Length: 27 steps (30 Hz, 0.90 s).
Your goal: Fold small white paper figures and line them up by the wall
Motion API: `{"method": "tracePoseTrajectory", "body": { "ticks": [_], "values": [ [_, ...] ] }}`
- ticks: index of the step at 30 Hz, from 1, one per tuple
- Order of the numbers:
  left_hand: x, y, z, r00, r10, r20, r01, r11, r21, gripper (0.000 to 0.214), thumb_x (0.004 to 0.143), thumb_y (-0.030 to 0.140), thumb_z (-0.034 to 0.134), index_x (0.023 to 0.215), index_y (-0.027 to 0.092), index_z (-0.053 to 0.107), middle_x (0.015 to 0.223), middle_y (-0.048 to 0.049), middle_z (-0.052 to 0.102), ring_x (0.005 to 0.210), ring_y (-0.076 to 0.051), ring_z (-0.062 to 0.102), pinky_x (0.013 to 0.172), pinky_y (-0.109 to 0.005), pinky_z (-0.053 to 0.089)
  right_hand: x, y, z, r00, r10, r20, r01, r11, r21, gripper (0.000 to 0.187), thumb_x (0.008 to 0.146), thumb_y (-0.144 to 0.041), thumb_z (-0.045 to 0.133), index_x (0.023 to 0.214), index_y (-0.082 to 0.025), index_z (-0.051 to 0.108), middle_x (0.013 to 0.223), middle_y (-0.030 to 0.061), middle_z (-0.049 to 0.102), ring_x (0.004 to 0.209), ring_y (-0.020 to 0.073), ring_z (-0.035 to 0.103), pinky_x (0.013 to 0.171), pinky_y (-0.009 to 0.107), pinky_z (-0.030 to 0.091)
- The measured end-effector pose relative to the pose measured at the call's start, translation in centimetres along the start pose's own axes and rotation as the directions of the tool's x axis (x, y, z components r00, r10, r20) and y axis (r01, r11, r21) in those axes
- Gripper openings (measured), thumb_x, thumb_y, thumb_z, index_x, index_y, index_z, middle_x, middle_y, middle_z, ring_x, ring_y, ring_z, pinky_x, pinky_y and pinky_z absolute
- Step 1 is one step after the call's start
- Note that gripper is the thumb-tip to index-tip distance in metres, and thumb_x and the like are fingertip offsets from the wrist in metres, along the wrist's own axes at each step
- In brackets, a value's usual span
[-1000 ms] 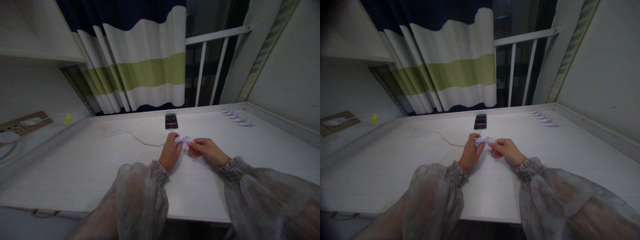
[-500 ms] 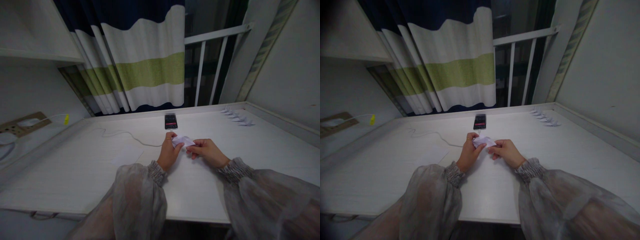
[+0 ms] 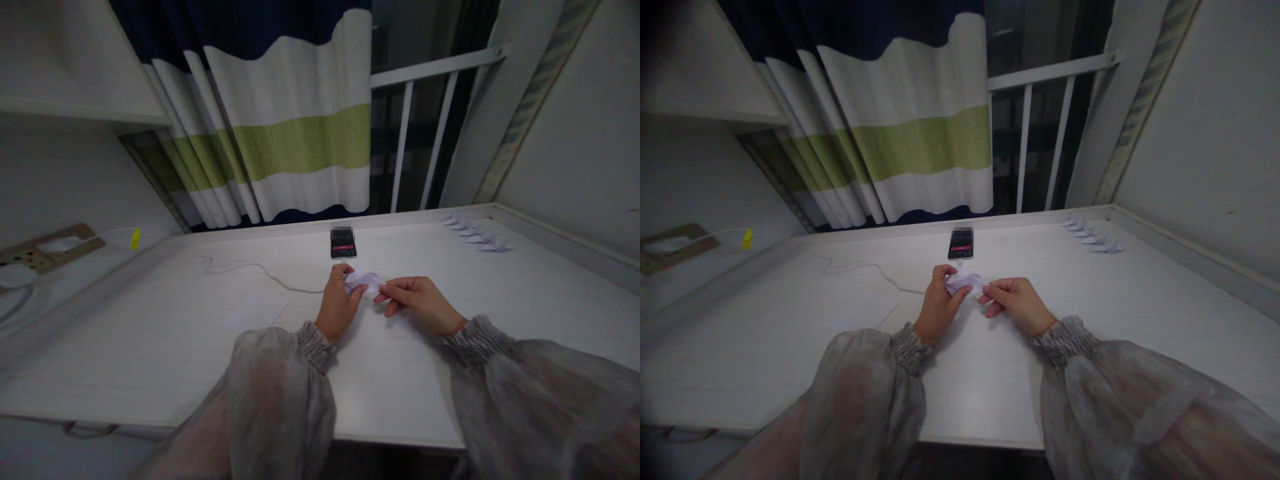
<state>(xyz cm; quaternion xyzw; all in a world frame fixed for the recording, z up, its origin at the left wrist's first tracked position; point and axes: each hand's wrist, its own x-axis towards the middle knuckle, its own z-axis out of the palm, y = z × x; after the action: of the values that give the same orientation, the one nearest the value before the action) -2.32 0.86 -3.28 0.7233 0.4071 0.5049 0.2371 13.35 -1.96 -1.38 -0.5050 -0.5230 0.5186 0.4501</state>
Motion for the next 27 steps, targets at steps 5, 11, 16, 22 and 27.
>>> {"method": "tracePoseTrajectory", "body": {
  "ticks": [5, 11, 16, 22, 27],
  "values": [
    [-0.03, 0.08, -0.03, 1.0, 0.014, 0.0, -0.014, 0.998, 0.053, 0.03, 0.07, 0.02, 0.056, 0.093, 0.018, 0.037, 0.085, -0.0028, 0.048, 0.079, -0.016, 0.05, 0.068, -0.026, 0.038, -0.06, -0.18, -0.06, 0.999, -0.012, 0.035, 0.013, 1.0, -0.011, 0.029, 0.064, -0.038, 0.064, 0.067, -0.009, 0.066, 0.055, 0.005, 0.065, 0.041, 0.0088, 0.055, 0.046, 0.021, 0.045],
    [0.1, 0.0, -0.05, 0.999, 0.023, -0.025, -0.021, 0.996, 0.084, 0.031, 0.069, 0.02, 0.057, 0.093, 0.017, 0.037, 0.084, -0.0024, 0.048, 0.078, -0.015, 0.049, 0.066, -0.026, 0.039, -0.22, -0.38, -0.1, 0.996, -0.022, 0.082, 0.023, 1.0, -0.004, 0.029, 0.064, -0.037, 0.064, 0.07, -0.009, 0.065, 0.066, 0.0074, 0.068, 0.044, 0.009, 0.058, 0.048, 0.021, 0.047],
    [0.13, 0.09, -0.15, 0.999, 0.01, -0.043, -0.007, 0.996, 0.085, 0.031, 0.068, 0.02, 0.058, 0.091, 0.017, 0.037, 0.082, -0.0016, 0.048, 0.074, -0.014, 0.049, 0.065, -0.025, 0.039, -0.21, -0.16, -0.25, 0.995, -0.007, 0.096, 0.005, 1.0, 0.022, 0.023, 0.066, -0.03, 0.064, 0.075, -0.009, 0.065, 0.068, 0.0066, 0.068, 0.048, 0.0091, 0.059, 0.05, 0.019, 0.048],
    [0.21, 0.12, -0.21, 0.999, 0.011, -0.053, -0.006, 0.996, 0.088, 0.032, 0.067, 0.019, 0.059, 0.091, 0.017, 0.037, 0.082, -0.0019, 0.049, 0.078, -0.015, 0.05, 0.066, -0.026, 0.039, -0.07, -0.12, -0.03, 0.994, 0.083, 0.067, -0.086, 0.996, 0.037, 0.015, 0.063, -0.02, 0.067, 0.072, -0.01, 0.062, 0.07, 0.0064, 0.068, 0.045, 0.0084, 0.059, 0.045, 0.018, 0.048],
    [0.13, 0.18, -0.09, 0.999, 0.035, -0.036, -0.032, 0.995, 0.092, 0.031, 0.068, 0.018, 0.057, 0.091, 0.017, 0.037, 0.083, -0.0025, 0.049, 0.08, -0.016, 0.051, 0.066, -0.026, 0.039, -0.1, -0.24, 0.02, 0.997, 0.075, 0.018, -0.075, 0.997, 0.022, 0.018, 0.068, -0.026, 0.063, 0.063, -0.009, 0.061, 0.066, 0.0077, 0.067, 0.041, 0.0076, 0.057, 0.042, 0.017, 0.047]
  ]
}}
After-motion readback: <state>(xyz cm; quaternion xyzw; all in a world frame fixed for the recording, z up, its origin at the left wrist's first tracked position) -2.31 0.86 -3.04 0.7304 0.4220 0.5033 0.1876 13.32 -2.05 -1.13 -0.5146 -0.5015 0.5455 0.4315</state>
